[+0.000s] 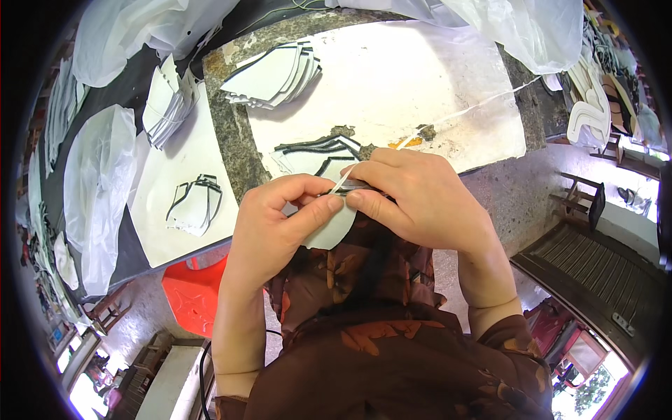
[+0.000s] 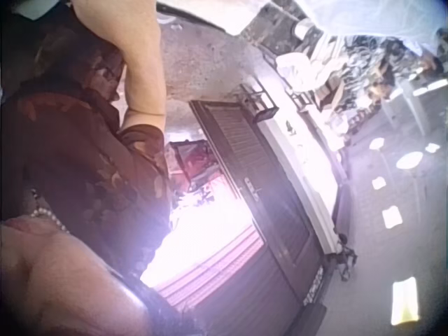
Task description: The person trims threads and excess material from shoe components using small snips and arranges the trimmed pieces on the table.
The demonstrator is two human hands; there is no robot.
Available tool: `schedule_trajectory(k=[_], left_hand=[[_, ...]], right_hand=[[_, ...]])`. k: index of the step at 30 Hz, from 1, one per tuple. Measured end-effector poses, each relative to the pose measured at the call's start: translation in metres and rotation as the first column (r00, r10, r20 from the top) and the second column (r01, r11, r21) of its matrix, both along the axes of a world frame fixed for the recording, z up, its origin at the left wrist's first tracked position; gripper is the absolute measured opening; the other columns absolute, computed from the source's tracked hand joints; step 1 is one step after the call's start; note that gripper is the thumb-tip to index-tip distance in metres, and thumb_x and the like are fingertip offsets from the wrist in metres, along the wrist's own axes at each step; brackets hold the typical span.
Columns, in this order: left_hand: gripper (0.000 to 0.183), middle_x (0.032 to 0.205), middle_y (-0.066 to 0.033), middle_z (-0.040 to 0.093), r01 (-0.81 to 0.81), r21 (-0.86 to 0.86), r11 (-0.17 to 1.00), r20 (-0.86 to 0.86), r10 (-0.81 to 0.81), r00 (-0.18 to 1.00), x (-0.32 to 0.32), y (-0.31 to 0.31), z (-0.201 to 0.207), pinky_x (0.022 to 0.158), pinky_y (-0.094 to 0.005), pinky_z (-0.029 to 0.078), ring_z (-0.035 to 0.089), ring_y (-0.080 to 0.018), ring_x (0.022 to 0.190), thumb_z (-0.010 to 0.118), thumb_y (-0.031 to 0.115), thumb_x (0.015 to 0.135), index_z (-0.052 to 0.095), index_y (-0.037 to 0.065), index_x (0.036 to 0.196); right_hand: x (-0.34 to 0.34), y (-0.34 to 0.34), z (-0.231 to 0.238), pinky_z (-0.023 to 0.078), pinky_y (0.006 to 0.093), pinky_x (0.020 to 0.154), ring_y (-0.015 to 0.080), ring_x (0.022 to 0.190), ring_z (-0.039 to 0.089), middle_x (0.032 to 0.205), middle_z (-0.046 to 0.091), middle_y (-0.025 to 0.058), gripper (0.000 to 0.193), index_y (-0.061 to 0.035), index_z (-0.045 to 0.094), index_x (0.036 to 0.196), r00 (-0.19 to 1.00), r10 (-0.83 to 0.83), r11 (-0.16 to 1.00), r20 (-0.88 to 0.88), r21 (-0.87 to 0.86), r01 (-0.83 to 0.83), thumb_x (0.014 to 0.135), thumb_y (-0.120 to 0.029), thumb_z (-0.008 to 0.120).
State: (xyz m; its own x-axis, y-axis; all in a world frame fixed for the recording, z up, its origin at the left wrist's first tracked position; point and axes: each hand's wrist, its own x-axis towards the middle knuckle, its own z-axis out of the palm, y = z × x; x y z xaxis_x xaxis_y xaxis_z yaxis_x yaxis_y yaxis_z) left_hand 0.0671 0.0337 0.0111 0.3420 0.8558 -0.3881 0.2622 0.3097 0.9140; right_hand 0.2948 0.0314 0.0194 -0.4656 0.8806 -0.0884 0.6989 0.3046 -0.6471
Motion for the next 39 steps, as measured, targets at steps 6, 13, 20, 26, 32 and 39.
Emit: schedule_trajectory(k=[6, 13, 20, 26, 32, 39], left_hand=[[0.017, 0.077, 0.002, 0.067, -0.04, -0.062, 0.997, 0.055, 0.043, 0.998, 0.001, 0.0, 0.0, 0.064, -0.0215, 0.044, 0.055, -0.0036, 0.072, 0.079, 0.013, 0.093, 0.076, -0.002, 0.101], [0.019, 0.079, 0.001, 0.068, 0.012, -0.01, 1.0, 0.015, -0.011, 1.0, 0.002, 0.001, 0.0, 0.065, -0.0218, 0.046, 0.057, -0.0038, 0.073, 0.078, 0.011, 0.093, 0.075, -0.003, 0.106], [0.018, 0.082, 0.0002, 0.069, -0.015, -0.002, 1.0, 0.071, 0.015, 0.997, 0.009, -0.002, -0.008, 0.069, -0.0233, 0.048, 0.058, -0.0055, 0.075, 0.075, 0.008, 0.093, 0.075, -0.003, 0.108], [0.019, 0.085, -0.0029, 0.071, -0.018, 0.051, 0.999, 0.049, 0.015, 0.999, 0.011, -0.002, -0.009, 0.071, -0.0261, 0.049, 0.061, -0.009, 0.077, 0.075, 0.008, 0.092, 0.075, -0.002, 0.108], [0.018, 0.088, -0.0077, 0.072, -0.007, 0.108, 0.994, 0.015, 0.005, 1.0, 0.011, -0.002, -0.012, 0.072, -0.029, 0.05, 0.064, -0.0143, 0.079, 0.076, 0.01, 0.091, 0.076, -0.001, 0.105], [0.016, 0.088, -0.0086, 0.071, -0.002, 0.189, 0.982, -0.008, 0.003, 1.0, 0.01, -0.004, -0.015, 0.071, -0.0295, 0.051, 0.066, -0.0166, 0.078, 0.078, 0.011, 0.09, 0.077, 0.001, 0.102]], right_hand=[[0.004, 0.001, -0.006, 0.055, 0.0399, 0.076, 0.0329, 0.087, 0.07, 0.095, 0.071, 0.0116, 0.029, -0.0072, 0.074, 0.111, 0.996, -0.01, 0.999, -0.092, 0.034, 0.013, 0.097, -0.031, 0.067], [0.005, 0.004, -0.007, 0.055, 0.0391, 0.075, 0.0322, 0.085, 0.069, 0.092, 0.07, 0.0113, 0.028, -0.0066, 0.074, 0.111, 0.989, -0.001, 0.999, -0.149, 0.031, 0.006, 0.096, -0.03, 0.068], [0.002, 0.004, -0.01, 0.053, 0.0401, 0.071, 0.0322, 0.081, 0.067, 0.089, 0.068, 0.0107, 0.03, -0.0053, 0.073, 0.111, 0.984, 0.033, 0.998, -0.173, 0.056, -0.024, 0.097, -0.032, 0.069], [0.003, 0.005, -0.014, 0.052, 0.0395, 0.07, 0.0312, 0.079, 0.065, 0.087, 0.066, 0.0099, 0.028, -0.0059, 0.073, 0.111, 0.983, 0.039, 0.997, -0.181, 0.078, -0.025, 0.097, -0.03, 0.069], [0.005, 0.005, -0.016, 0.052, 0.04, 0.069, 0.0302, 0.08, 0.066, 0.085, 0.066, 0.0091, 0.029, -0.0066, 0.073, 0.108, 0.971, 0.025, 0.999, -0.237, 0.053, -0.013, 0.097, -0.033, 0.069], [0.007, 0.006, -0.009, 0.053, 0.041, 0.07, 0.0306, 0.083, 0.068, 0.086, 0.069, 0.008, 0.028, -0.0089, 0.074, 0.101, 0.977, 0.036, 0.999, -0.208, 0.034, -0.029, 0.097, -0.036, 0.067]])
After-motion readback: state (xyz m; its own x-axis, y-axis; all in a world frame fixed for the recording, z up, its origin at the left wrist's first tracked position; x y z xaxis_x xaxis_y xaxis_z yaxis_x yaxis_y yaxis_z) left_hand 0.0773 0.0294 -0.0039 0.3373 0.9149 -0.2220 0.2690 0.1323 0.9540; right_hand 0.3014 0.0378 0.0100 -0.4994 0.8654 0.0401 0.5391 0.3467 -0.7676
